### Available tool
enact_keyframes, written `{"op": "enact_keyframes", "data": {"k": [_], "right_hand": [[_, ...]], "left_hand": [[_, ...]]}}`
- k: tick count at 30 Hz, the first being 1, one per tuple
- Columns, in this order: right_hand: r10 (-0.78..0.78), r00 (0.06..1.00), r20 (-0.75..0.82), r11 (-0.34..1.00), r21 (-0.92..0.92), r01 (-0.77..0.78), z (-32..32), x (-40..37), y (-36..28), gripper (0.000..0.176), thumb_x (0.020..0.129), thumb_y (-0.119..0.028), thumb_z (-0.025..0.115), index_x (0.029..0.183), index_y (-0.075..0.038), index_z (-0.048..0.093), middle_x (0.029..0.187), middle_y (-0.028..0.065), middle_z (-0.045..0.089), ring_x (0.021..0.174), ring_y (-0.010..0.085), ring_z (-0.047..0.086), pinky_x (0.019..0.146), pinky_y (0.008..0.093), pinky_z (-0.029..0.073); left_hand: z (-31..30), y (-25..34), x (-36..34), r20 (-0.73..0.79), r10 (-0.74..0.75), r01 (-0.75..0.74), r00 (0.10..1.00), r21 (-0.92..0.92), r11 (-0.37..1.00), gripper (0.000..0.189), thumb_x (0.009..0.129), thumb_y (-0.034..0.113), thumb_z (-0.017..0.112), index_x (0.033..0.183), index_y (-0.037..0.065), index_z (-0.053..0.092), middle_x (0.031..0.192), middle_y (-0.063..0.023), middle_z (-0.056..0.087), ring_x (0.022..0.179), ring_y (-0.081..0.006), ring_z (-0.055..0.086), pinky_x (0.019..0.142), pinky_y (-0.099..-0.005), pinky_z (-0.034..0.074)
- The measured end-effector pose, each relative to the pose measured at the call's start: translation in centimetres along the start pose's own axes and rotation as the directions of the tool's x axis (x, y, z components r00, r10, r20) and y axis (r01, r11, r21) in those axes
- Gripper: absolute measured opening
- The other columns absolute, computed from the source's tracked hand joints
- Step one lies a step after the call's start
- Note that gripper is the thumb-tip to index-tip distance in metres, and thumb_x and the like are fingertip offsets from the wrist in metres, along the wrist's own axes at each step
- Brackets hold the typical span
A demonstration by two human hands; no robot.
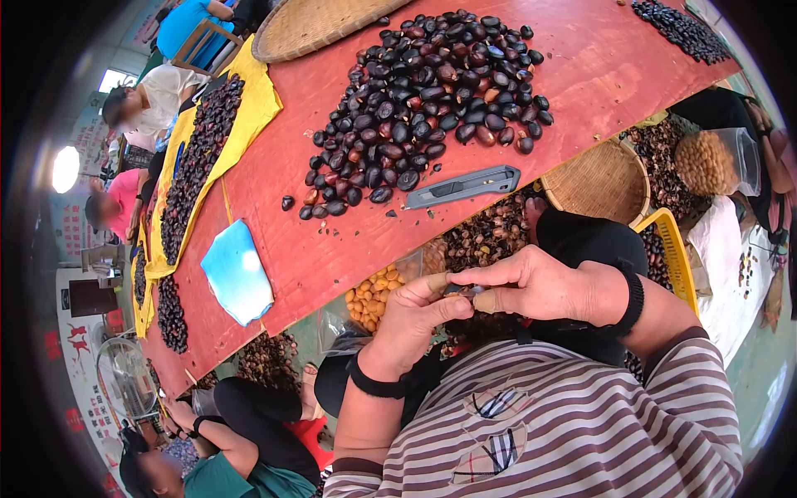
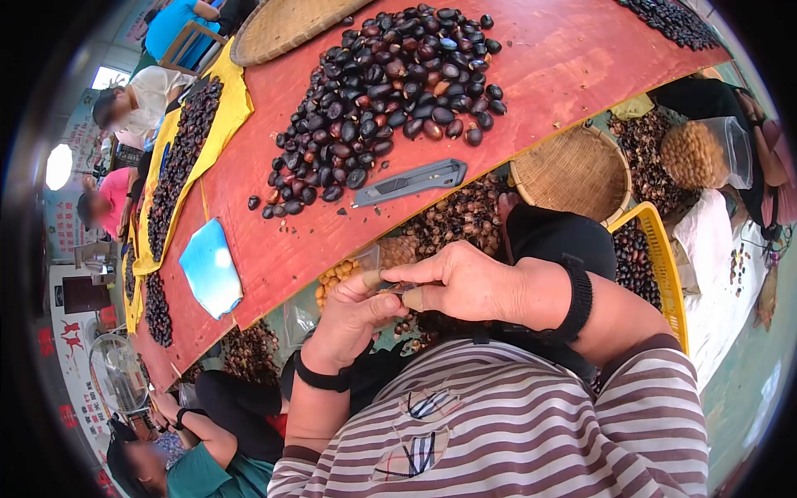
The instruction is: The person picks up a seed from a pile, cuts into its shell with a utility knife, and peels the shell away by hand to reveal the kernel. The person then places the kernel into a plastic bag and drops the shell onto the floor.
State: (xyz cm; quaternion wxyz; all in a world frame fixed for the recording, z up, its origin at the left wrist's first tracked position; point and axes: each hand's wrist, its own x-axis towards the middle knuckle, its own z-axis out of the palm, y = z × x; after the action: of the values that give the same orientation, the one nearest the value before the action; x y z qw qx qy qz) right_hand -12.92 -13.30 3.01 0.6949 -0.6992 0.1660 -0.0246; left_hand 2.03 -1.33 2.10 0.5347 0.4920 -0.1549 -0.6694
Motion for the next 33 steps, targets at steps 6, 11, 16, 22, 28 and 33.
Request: {"op": "enact_keyframes", "data": {"k": [6, 11, 16, 22, 28, 33], "right_hand": [[-0.121, 0.987, -0.102, 0.990, -0.086, 0.113, 0.7, 0.1, 1.5, 0.028, 0.075, -0.006, 0.056, 0.103, -0.005, 0.055, 0.087, 0.0160, 0.060, 0.080, 0.0164, 0.059, 0.071, 0.0259, 0.045], [-0.006, 0.998, -0.068, 0.997, -0.076, 0.001, 0.4, 0.0, 0.5, 0.025, 0.074, -0.005, 0.056, 0.098, -0.002, 0.057, 0.082, 0.0166, 0.060, 0.076, 0.0168, 0.059, 0.068, 0.0258, 0.045], [0.116, 0.993, 0.018, 0.993, -0.035, -0.115, -0.4, 0.8, 0.7, 0.022, 0.072, -0.004, 0.056, 0.094, -0.001, 0.059, 0.081, 0.0157, 0.061, 0.074, 0.0151, 0.059, 0.067, 0.0242, 0.045], [-0.014, 0.992, -0.123, 1.000, 0.012, 0.015, 0.3, 0.7, 1.8, 0.024, 0.073, -0.004, 0.056, 0.097, -0.002, 0.058, 0.082, 0.0139, 0.061, 0.075, 0.0153, 0.059, 0.068, 0.0246, 0.045], [0.133, 0.990, 0.050, 0.985, 0.099, -0.138, 0.3, -0.2, -0.5, 0.026, 0.074, -0.005, 0.056, 0.099, -0.005, 0.057, 0.083, 0.0110, 0.062, 0.075, 0.0110, 0.057, 0.070, 0.0235, 0.044], [0.171, 0.966, 0.194, 0.985, -0.058, -0.163, -0.3, -0.3, -1.7, 0.025, 0.073, -0.006, 0.056, 0.098, -0.010, 0.059, 0.073, 0.0101, 0.061, 0.066, 0.0098, 0.053, 0.064, 0.0233, 0.043]], "left_hand": [[0.1, -0.1, 0.1, 0.012, 0.004, -0.005, 1.000, 0.079, 0.997, 0.024, 0.073, 0.000, 0.059, 0.097, -0.001, 0.056, 0.083, -0.0065, 0.060, 0.071, -0.0106, 0.057, 0.067, -0.0216, 0.047], [0.2, 0.0, 0.2, 0.034, -0.041, 0.035, 0.999, 0.165, 0.986, 0.023, 0.073, 0.001, 0.058, 0.096, -0.001, 0.055, 0.082, -0.0061, 0.060, 0.068, -0.0104, 0.058, 0.063, -0.0214, 0.048], [0.4, 0.2, 0.3, 0.025, -0.078, 0.065, 0.997, 0.340, 0.938, 0.019, 0.073, 0.002, 0.059, 0.091, -0.002, 0.057, 0.080, -0.0046, 0.059, 0.066, -0.0104, 0.057, 0.061, -0.0215, 0.047], [0.3, -0.6, 0.3, -0.035, -0.127, 0.123, 0.991, -0.097, 0.988, 0.019, 0.077, 0.013, 0.057, 0.091, -0.001, 0.057, 0.073, -0.0046, 0.058, 0.063, -0.0125, 0.057, 0.060, -0.0233, 0.048], [-0.4, 0.5, -0.9, 0.133, -0.213, 0.198, 0.968, 0.116, 0.973, 0.019, 0.079, 0.015, 0.055, 0.091, 0.000, 0.057, 0.071, -0.0052, 0.057, 0.061, -0.0133, 0.058, 0.057, -0.0222, 0.048], [0.7, 1.2, -1.3, 0.153, -0.330, 0.282, 0.932, 0.269, 0.921, 0.011, 0.073, 0.006, 0.061, 0.081, -0.002, 0.059, 0.065, -0.0045, 0.057, 0.054, -0.0100, 0.056, 0.051, -0.0197, 0.046]]}}
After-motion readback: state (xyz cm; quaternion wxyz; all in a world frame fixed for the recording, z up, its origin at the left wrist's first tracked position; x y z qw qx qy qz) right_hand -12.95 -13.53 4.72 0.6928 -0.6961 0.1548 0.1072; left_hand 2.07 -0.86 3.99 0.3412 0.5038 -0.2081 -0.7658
